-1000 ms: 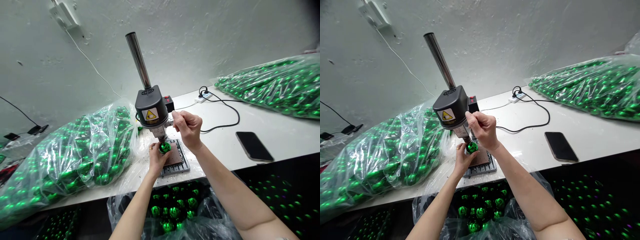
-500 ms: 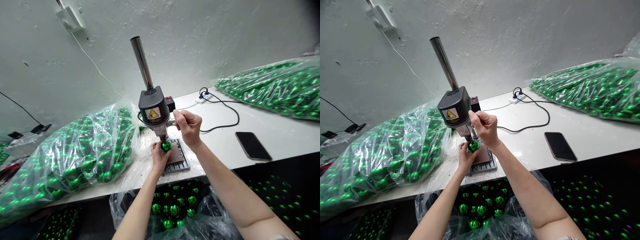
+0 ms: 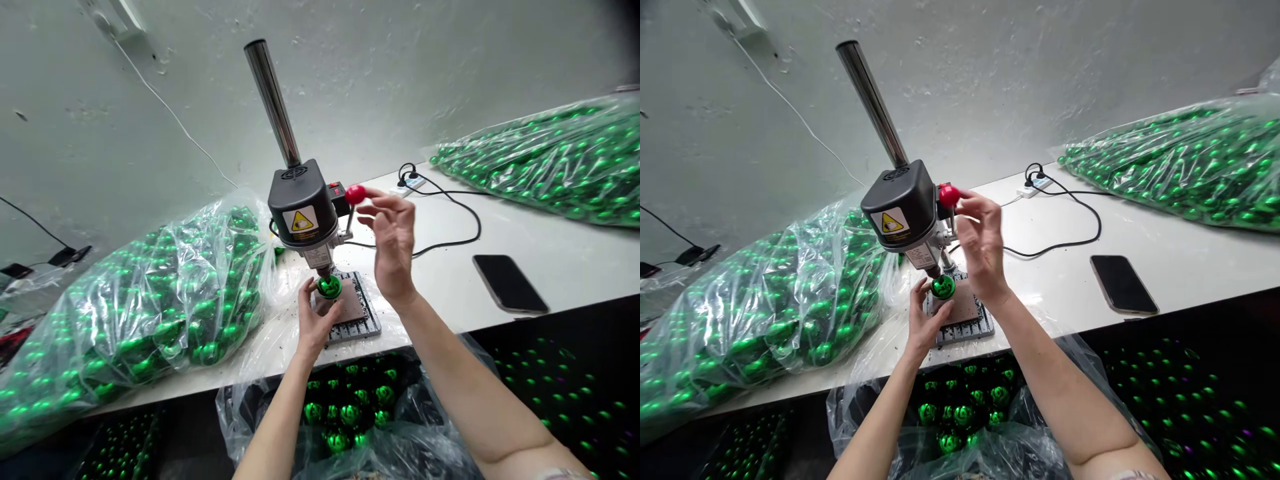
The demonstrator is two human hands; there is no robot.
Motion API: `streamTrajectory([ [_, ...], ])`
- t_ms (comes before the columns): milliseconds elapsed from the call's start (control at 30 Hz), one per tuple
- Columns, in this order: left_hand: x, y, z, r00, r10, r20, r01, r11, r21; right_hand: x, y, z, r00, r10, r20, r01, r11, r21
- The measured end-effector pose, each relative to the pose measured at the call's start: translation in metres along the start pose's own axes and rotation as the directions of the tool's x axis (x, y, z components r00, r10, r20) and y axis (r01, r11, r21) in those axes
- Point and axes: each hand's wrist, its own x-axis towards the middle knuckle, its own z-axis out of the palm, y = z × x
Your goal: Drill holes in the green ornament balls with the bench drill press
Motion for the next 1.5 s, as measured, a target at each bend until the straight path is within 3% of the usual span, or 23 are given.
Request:
streamTrajectory([
  [100, -0.011, -0.009, -0.022, 0.992, 0.045, -0.115, -0.030, 0.991, 0.128, -0.016, 0.016, -0.005, 0.986, 0.117, -0.117, -0.124, 0.991, -0.051],
  [200, -0.021, -0.029, -0.049, 0.953, 0.080, -0.291, -0.010, 0.972, 0.235, -0.029, 0.028, -0.011, 0.976, 0.187, -0.111, -0.199, 0.974, -0.107],
  [267, -0.025, -0.044, -0.068, 0.929, 0.125, -0.347, 0.002, 0.940, 0.342, -0.036, 0.032, -0.015, 0.971, 0.219, -0.096, -0.232, 0.959, -0.161],
  [367, -0.027, -0.063, -0.090, 0.936, 0.177, -0.304, -0.012, 0.880, 0.475, -0.048, 0.038, -0.018, 0.945, 0.328, 0.001, -0.315, 0.908, -0.275],
  [433, -0.028, -0.073, -0.095, 0.954, 0.187, -0.233, -0.041, 0.855, 0.517, -0.060, 0.044, -0.019, 0.903, 0.420, 0.092, -0.362, 0.857, -0.367],
  [533, -0.030, -0.080, -0.094, 0.968, 0.202, -0.151, -0.082, 0.819, 0.568, -0.078, 0.059, -0.016, 0.842, 0.514, 0.163, -0.385, 0.784, -0.487],
  [700, -0.031, -0.084, -0.091, 0.976, 0.189, -0.110, -0.079, 0.774, 0.628, -0.099, 0.082, -0.009, 0.777, 0.594, 0.207, -0.403, 0.723, -0.561],
  [1000, -0.032, -0.086, -0.093, 0.980, 0.199, 0.002, -0.142, 0.694, 0.706, -0.091, 0.080, -0.014, 0.655, 0.703, 0.276, -0.487, 0.672, -0.557],
  [1233, -0.033, -0.087, -0.092, 0.981, 0.193, 0.021, -0.147, 0.673, 0.725, -0.084, 0.077, -0.016, 0.611, 0.725, 0.317, -0.515, 0.669, -0.536],
  [1433, -0.033, -0.088, -0.091, 0.981, 0.193, 0.021, -0.145, 0.657, 0.740, -0.097, 0.078, -0.018, 0.674, 0.692, 0.258, -0.548, 0.703, -0.454],
  [1500, -0.033, -0.088, -0.091, 0.982, 0.189, 0.026, -0.146, 0.655, 0.742, -0.100, 0.079, -0.018, 0.676, 0.692, 0.253, -0.564, 0.707, -0.427],
])
